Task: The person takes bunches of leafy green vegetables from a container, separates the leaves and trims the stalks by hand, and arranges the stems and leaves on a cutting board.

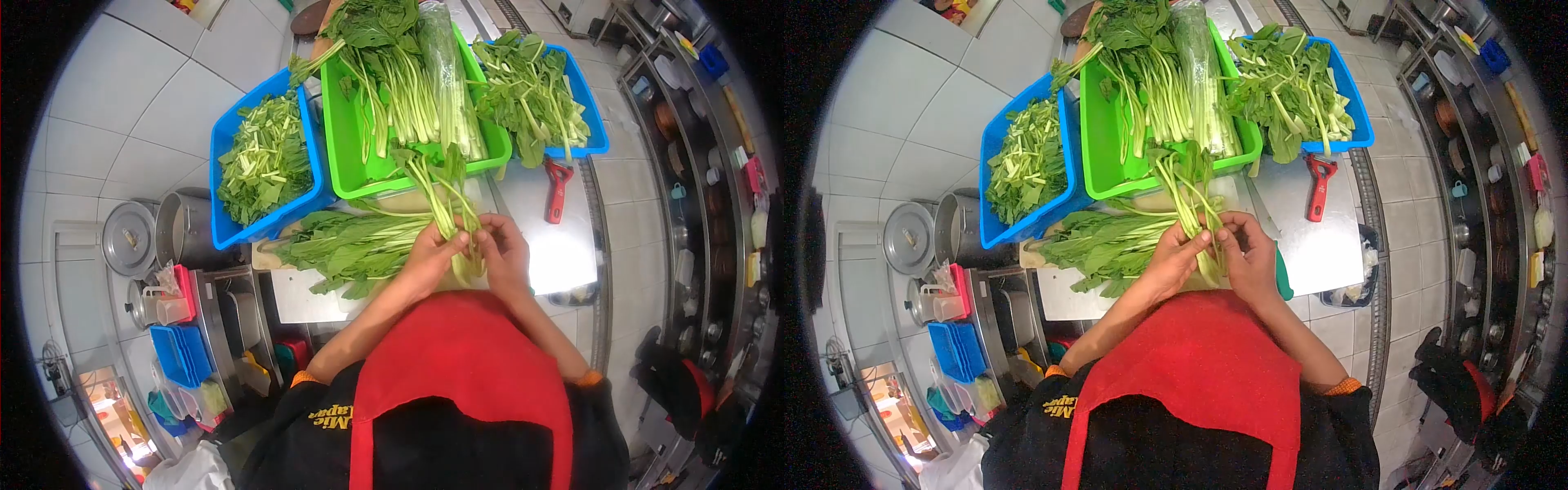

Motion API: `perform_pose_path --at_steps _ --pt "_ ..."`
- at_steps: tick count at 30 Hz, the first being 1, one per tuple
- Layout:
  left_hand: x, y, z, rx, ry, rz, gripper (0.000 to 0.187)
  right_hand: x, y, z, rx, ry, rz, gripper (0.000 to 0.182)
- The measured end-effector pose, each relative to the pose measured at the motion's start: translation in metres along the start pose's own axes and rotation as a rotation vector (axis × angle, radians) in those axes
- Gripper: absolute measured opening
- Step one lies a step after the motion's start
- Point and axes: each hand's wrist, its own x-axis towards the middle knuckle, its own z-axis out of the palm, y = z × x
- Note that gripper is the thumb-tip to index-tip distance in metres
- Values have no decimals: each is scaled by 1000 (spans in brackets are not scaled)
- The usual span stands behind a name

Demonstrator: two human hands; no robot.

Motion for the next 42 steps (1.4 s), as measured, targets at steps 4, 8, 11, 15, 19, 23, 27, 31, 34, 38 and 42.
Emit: perform_pose_path --at_steps 4,8,11,15,19,23,27,31,34,38,42 --pt "0 1 0 -14 -7 -41 27 2 7 -4 -12 -13 -31 22" --pt "3 -6 -5 -17 40 -49 25 1 -2 0 -241 81 -169 19" --pt "6 0 -9 -22 34 -48 24 -2 -20 1 -547 80 -321 18" --pt "8 -5 -10 59 63 -19 23 -4 -12 -2 -566 -7 -172 17" --pt "5 -3 0 38 153 -11 25 -3 -10 -4 -516 -13 -158 15" --pt "5 5 1 -245 124 -105 28 -3 -14 -3 -499 35 -333 11" --pt "7 1 -6 -466 10 -81 27 2 -8 -3 -590 58 -465 9" --pt "5 6 0 -503 -1 -53 27 0 -7 0 -572 61 -406 9" --pt "7 -4 -9 -326 108 -122 25 -4 0 -1 -550 -52 -302 7" --pt "8 -12 -17 -360 317 -159 19 -10 0 -9 -240 -118 -183 5" --pt "-3 -12 -30 -318 161 -244 26 52 -65 -21 -245 220 -422 5"
